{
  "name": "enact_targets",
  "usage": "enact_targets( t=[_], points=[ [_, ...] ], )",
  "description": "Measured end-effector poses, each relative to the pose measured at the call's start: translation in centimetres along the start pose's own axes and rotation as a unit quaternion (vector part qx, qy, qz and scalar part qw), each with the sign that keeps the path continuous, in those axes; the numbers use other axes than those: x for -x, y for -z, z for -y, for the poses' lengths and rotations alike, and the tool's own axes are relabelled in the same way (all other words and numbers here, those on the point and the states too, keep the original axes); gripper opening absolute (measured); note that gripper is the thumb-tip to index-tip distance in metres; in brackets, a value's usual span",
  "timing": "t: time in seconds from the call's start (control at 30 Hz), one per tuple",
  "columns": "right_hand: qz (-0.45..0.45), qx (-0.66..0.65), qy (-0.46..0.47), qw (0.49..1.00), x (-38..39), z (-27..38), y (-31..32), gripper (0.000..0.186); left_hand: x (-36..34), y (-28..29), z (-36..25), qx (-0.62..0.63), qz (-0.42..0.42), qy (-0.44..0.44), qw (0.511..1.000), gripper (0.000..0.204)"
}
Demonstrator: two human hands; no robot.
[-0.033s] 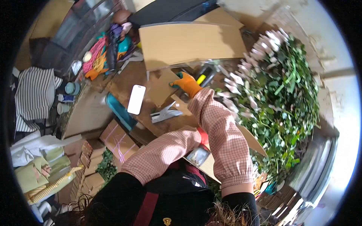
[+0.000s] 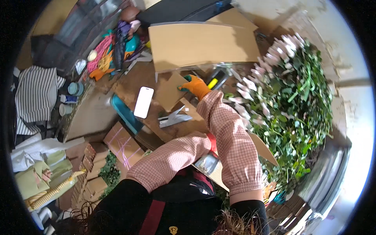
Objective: The person assembles cardboard boxes and places roses into them using a stapler.
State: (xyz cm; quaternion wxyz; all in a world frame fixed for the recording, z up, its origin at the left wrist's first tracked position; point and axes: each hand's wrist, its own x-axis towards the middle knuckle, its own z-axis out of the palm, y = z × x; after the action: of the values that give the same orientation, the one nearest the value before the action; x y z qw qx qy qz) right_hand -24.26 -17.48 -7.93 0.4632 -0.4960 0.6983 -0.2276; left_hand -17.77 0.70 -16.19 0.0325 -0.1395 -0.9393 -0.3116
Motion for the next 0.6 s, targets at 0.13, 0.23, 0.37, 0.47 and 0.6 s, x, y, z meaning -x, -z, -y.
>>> enact_targets(
  t=[0.13, 0.23, 0.37, 0.47, 0.6],
  points=[
    [-0.057, 0.264, -0.044, 0.962, -1.9, 2.0, -2.5, 0.085, 0.3, -0.1, 0.8, 0.014, -0.024, 0.017, 0.999, 0.046],
    [-0.053, 0.393, -0.060, 0.916, -0.2, 6.1, -3.1, 0.091, -0.3, 0.2, 1.2, 0.018, -0.028, 0.016, 0.999, 0.045],
    [0.026, 0.454, -0.171, 0.874, 0.1, 8.6, -3.8, 0.096, -1.7, 1.1, 1.0, 0.023, -0.031, 0.004, 0.999, 0.044],
    [0.044, 0.419, -0.237, 0.875, -1.6, 7.5, -4.8, 0.102, -1.8, 1.5, 1.3, 0.024, -0.037, 0.004, 0.999, 0.043],
    [-0.045, 0.259, -0.255, 0.931, -4.5, 2.4, -4.5, 0.100, -1.9, 1.5, 1.3, 0.031, -0.038, 0.000, 0.999, 0.042]
  ],
)
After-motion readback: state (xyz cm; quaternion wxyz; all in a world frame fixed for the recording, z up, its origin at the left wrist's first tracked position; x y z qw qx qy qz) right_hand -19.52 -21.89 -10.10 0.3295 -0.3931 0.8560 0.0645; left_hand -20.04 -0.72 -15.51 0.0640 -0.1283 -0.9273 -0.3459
